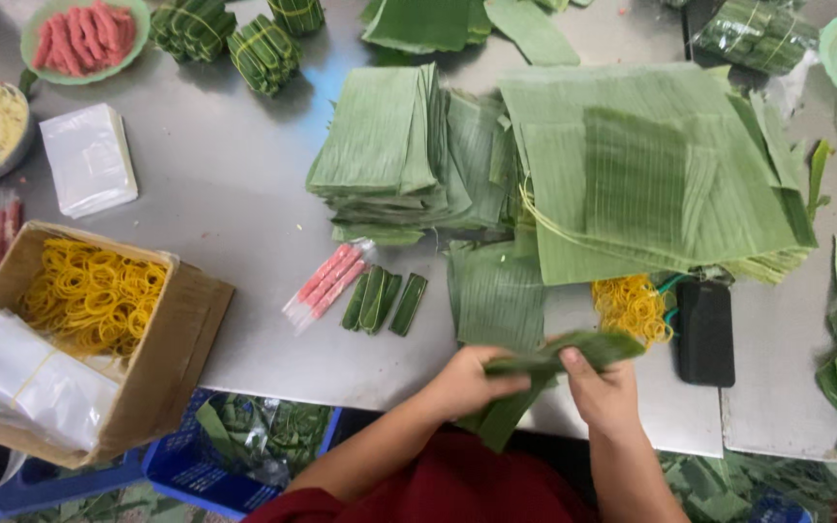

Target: The person wraps pink food sticks in green leaves and secures them with rubber bands at a production table.

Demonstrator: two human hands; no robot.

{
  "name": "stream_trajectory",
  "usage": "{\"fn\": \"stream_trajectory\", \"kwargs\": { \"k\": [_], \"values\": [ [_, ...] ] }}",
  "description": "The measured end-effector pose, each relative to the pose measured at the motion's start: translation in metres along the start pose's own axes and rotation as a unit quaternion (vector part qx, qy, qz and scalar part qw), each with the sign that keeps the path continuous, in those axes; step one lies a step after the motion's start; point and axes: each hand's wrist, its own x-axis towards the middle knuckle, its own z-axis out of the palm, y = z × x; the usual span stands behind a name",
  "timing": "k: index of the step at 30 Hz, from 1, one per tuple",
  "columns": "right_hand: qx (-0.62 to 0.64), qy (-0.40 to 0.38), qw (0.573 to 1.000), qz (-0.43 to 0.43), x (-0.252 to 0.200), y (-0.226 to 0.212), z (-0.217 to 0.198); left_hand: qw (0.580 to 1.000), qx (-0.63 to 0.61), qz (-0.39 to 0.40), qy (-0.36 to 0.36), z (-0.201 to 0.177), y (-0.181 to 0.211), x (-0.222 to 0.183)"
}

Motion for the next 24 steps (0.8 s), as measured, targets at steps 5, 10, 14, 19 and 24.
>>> {"fn": "stream_trajectory", "kwargs": {
  "k": [5,10,14,19,24],
  "values": [
    [-0.459,-0.277,0.813,-0.228,0.0,-0.056,0.059,0.883,-0.423,-0.18,0.093,-0.005,0.003,0.003],
    [-0.426,-0.296,0.812,-0.268,0.004,-0.073,0.069,0.997,-0.072,0.013,-0.009,-0.01,0.005,-0.015],
    [-0.605,-0.156,0.77,-0.128,-0.002,-0.04,0.041,0.954,0.266,0.081,-0.108,-0.001,0.024,-0.034],
    [-0.583,-0.134,0.799,-0.059,-0.018,-0.024,0.026,0.873,0.465,-0.01,-0.147,0.002,0.047,-0.032],
    [-0.359,-0.123,0.925,-0.014,-0.01,-0.046,0.042,0.821,0.532,0.198,0.054,-0.011,0.043,-0.032]
  ]
}}
